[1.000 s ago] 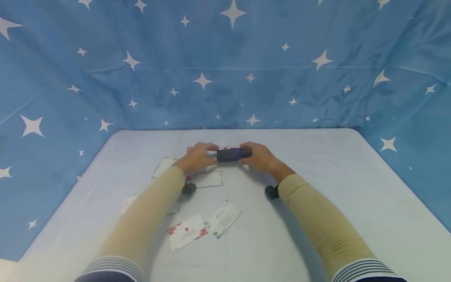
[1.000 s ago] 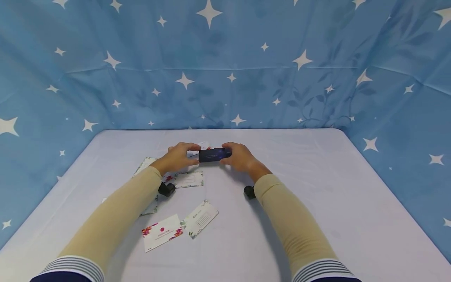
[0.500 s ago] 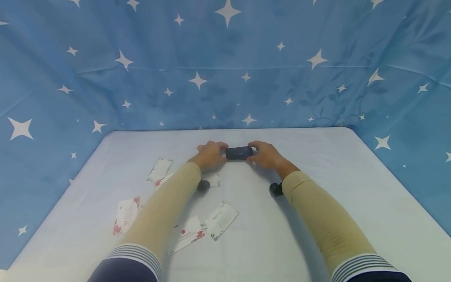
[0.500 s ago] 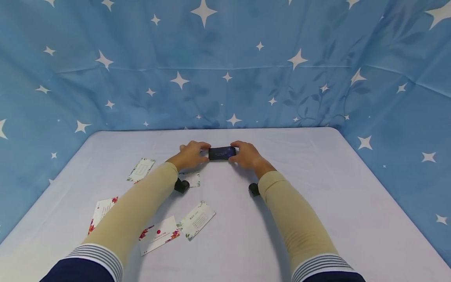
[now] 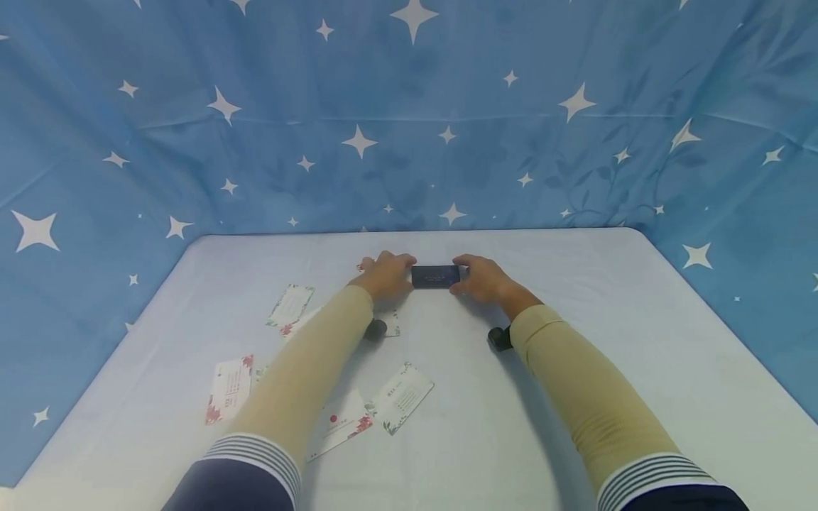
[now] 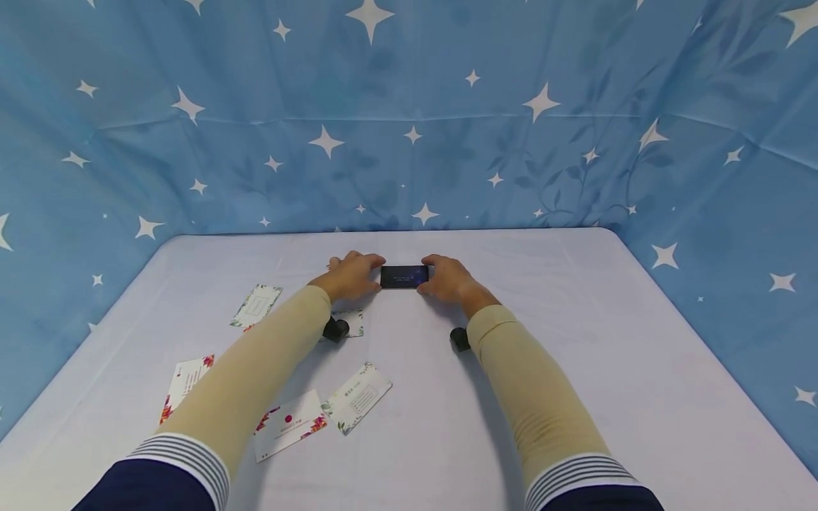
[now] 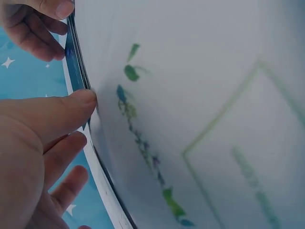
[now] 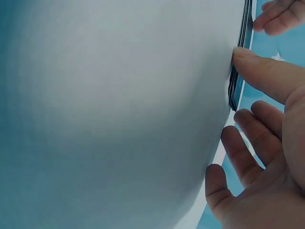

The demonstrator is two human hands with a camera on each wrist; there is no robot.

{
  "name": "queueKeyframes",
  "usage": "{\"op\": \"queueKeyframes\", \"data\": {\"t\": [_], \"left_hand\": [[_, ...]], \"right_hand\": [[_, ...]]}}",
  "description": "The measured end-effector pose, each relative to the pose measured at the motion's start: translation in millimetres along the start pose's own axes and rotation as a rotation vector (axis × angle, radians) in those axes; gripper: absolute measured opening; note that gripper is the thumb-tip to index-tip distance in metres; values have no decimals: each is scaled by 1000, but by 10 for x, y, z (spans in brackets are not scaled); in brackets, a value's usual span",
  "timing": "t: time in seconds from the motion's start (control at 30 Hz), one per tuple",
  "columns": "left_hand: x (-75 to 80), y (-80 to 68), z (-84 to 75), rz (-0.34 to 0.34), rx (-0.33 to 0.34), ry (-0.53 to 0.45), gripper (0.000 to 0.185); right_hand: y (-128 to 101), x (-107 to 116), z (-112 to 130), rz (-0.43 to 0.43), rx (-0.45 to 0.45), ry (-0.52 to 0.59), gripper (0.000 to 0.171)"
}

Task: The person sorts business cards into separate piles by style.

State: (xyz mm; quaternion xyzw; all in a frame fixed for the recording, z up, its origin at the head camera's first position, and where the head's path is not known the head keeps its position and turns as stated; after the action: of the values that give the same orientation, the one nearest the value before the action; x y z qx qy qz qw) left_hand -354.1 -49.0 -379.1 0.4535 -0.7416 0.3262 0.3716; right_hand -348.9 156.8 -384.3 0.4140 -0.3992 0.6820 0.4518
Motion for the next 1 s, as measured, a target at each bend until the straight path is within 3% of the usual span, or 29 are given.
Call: {"op": "queueKeyframes", "data": {"t": [0.4,0.7,0.83,1.0], "left_hand": [[-15,26,-48,-13,59,-44,53],[-6,-32,-91,16,41,-4,62],[68,-95,-12,3,30,-53,67],[271,-159,212,-44,56,-105,66]], "right_hand": [[44,-2,-26,-10,-15,-6,60],[15,-29,0,24,-45,14,66],[-47,-15,52,29,-10,29,70],[-101,62,173,-12,77,68,68]]}}
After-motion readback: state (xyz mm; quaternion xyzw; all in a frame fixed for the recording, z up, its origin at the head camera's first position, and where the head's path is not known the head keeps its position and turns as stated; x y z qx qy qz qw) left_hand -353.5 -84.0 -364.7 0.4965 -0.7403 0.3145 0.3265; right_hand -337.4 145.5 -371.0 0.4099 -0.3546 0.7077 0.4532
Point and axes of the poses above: each hand's wrist, its own y-axis towards the middle knuckle, its own x-axis out of the back of the hand, z = x × y, the point moved 3 cm from there along y, towards the middle knuckle, and after that the axes turned 12 degrees about -y, right-handed, at the moved point
